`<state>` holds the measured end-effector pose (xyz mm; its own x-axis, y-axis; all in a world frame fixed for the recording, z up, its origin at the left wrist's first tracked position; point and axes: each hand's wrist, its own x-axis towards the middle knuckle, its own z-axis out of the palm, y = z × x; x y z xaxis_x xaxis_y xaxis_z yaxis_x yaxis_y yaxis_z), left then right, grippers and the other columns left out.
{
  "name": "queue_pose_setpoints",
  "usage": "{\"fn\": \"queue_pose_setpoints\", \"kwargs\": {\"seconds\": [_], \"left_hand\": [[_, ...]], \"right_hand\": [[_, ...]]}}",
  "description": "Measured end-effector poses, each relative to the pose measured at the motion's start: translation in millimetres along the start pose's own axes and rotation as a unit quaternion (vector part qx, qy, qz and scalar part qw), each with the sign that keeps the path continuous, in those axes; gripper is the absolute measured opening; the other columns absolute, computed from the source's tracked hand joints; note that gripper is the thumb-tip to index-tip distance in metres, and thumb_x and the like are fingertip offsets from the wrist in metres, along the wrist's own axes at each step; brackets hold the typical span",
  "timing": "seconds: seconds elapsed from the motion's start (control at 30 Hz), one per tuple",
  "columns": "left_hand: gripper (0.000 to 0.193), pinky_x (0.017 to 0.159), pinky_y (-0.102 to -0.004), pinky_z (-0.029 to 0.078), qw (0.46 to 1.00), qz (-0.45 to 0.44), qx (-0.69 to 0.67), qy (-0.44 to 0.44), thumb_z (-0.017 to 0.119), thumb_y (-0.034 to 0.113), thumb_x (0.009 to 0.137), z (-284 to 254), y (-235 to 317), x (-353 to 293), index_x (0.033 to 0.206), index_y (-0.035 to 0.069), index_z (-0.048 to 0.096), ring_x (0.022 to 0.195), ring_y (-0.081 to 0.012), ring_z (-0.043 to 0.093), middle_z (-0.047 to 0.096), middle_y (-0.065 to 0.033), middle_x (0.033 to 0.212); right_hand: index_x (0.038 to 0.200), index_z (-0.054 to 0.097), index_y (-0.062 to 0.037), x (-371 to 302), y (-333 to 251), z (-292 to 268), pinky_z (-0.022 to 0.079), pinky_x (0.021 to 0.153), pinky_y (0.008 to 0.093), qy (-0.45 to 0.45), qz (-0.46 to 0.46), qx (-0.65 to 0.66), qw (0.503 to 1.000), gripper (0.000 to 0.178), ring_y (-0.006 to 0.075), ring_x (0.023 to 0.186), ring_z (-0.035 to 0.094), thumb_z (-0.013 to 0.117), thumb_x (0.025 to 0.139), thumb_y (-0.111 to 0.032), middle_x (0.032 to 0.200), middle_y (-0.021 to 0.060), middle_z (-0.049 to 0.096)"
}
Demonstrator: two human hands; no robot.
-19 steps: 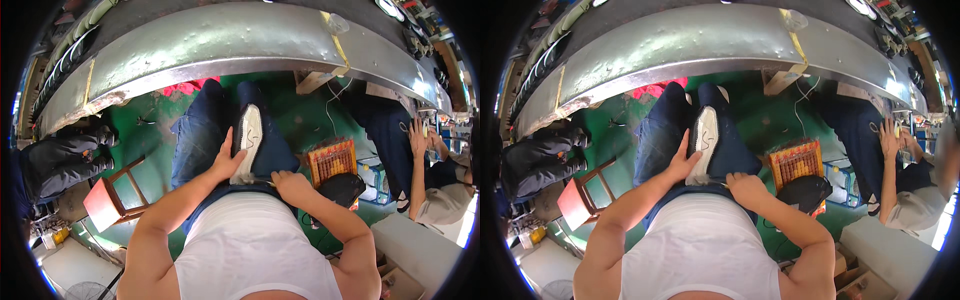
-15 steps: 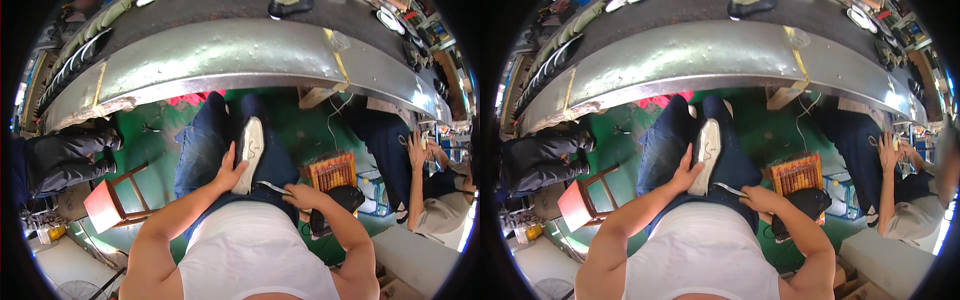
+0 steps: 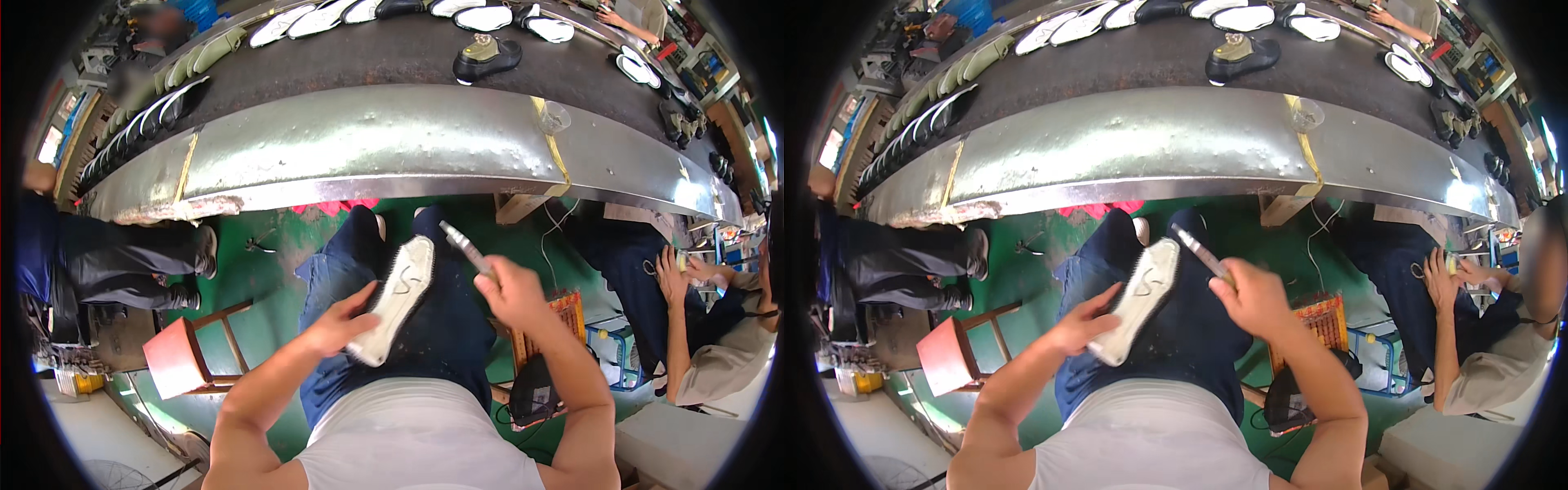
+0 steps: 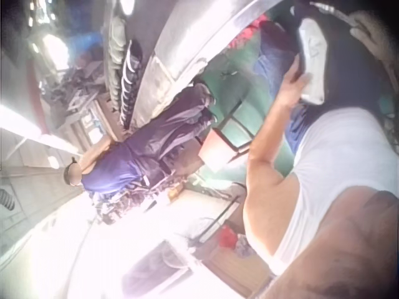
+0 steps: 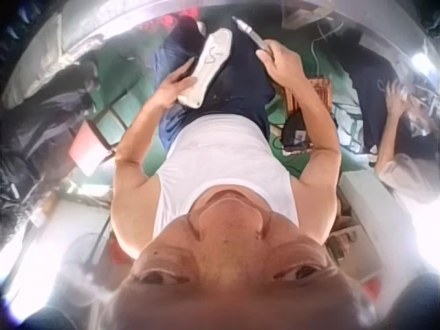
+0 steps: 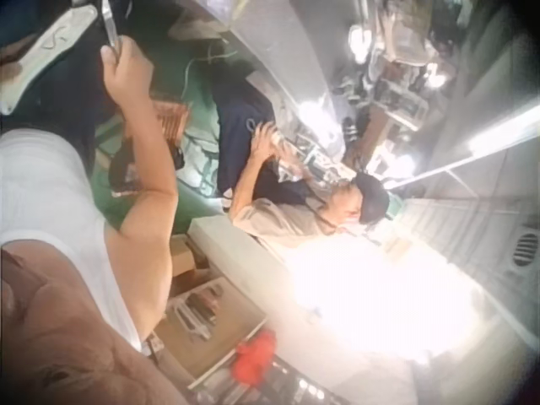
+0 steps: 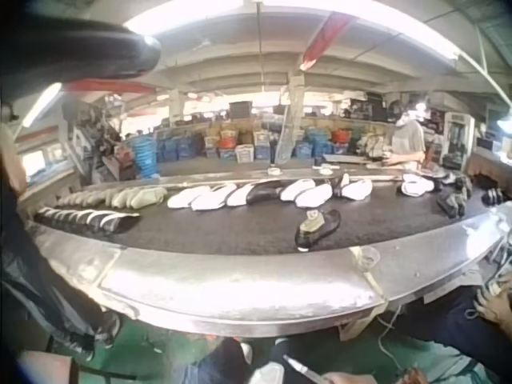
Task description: Trimming and preparing shoe uppers on a manufacturing line using pliers.
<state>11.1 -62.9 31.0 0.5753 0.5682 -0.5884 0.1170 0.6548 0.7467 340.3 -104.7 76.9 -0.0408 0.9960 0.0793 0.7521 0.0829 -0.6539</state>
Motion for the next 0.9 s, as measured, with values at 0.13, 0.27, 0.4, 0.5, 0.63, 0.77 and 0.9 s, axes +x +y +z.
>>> {"fn": "queue_pose_setpoints", "kwargs": {"seconds": [0.13,0.27,0.4,0.5,0.63,0.77,0.9], "left_hand": [[0.075,0.104,-0.0312,0.039,0.977,0.203,0.057,-0.03,0.065,0.004,0.089,-17,97,-45,0.153,0.001,0.026,0.122,-0.0172,0.05,0.053,-0.0121,0.137],[0.076,0.096,-0.0309,0.047,0.968,0.23,0.09,0.051,0.068,0.011,0.088,-21,213,25,0.152,0.0,0.029,0.111,-0.0174,0.058,0.057,-0.0141,0.134],[0.08,0.092,-0.0294,0.048,0.935,0.232,0.236,0.125,0.071,0.019,0.087,-11,331,156,0.152,0.001,0.029,0.108,-0.0176,0.061,0.06,-0.0159,0.13],[0.075,0.097,-0.0375,0.047,0.768,0.29,0.504,0.266,0.071,0.023,0.085,-1,381,257,0.151,0.008,0.036,0.117,-0.0285,0.059,0.056,-0.0161,0.135],[0.062,0.105,-0.0572,0.039,0.409,0.349,0.806,0.247,0.063,0.024,0.09,4,378,331,0.147,0.018,0.038,0.134,-0.0375,0.043,0.042,-0.0107,0.149],[0.045,0.103,-0.0486,0.042,0.555,0.447,0.668,0.213,0.055,0.02,0.094,-7,392,348,0.139,0.014,0.048,0.125,-0.0343,0.053,0.056,-0.0165,0.134],[0.03,0.103,-0.039,0.044,0.705,0.451,0.434,0.333,0.057,0.024,0.091,-88,439,392,0.114,0.007,0.066,0.122,-0.033,0.055,0.062,-0.0184,0.126]], "right_hand": [[0.11,0.056,-0.0033,72,18,-48,0.044,0.074,0.0455,0.159,-0.157,-0.172,0.959,0.04,0.0361,0.084,0.059,0.067,0.088,-0.035,0.095,0.0163,0.063],[0.107,0.057,-0.0023,154,59,-68,0.044,0.079,0.0452,0.202,-0.17,-0.251,0.932,0.04,0.0349,0.089,0.06,0.071,0.084,-0.032,0.098,0.0154,0.063],[0.108,0.057,-0.0023,174,89,-63,0.045,0.082,0.0452,0.23,-0.143,-0.216,0.938,0.043,0.0358,0.092,0.059,0.074,0.082,-0.032,0.101,0.0157,0.063],[0.11,0.057,-0.0041,166,90,-63,0.045,0.084,0.0457,0.215,-0.116,-0.163,0.956,0.045,0.0367,0.094,0.058,0.075,0.08,-0.032,0.102,0.0146,0.062],[0.11,0.056,-0.0049,169,87,-66,0.044,0.083,0.0459,0.207,-0.11,-0.152,0.96,0.045,0.0351,0.093,0.058,0.076,0.079,-0.031,0.1,0.0135,0.062],[0.107,0.057,-0.0057,171,92,-75,0.043,0.08,0.0445,0.175,-0.074,-0.146,0.971,0.044,0.034,0.09,0.058,0.077,0.077,-0.031,0.097,0.0121,0.061],[0.107,0.057,-0.006,174,90,-81,0.043,0.08,0.0444,0.164,-0.064,-0.149,0.973,0.046,0.0327,0.09,0.059,0.079,0.074,-0.031,0.097,0.0111,0.061]]}}
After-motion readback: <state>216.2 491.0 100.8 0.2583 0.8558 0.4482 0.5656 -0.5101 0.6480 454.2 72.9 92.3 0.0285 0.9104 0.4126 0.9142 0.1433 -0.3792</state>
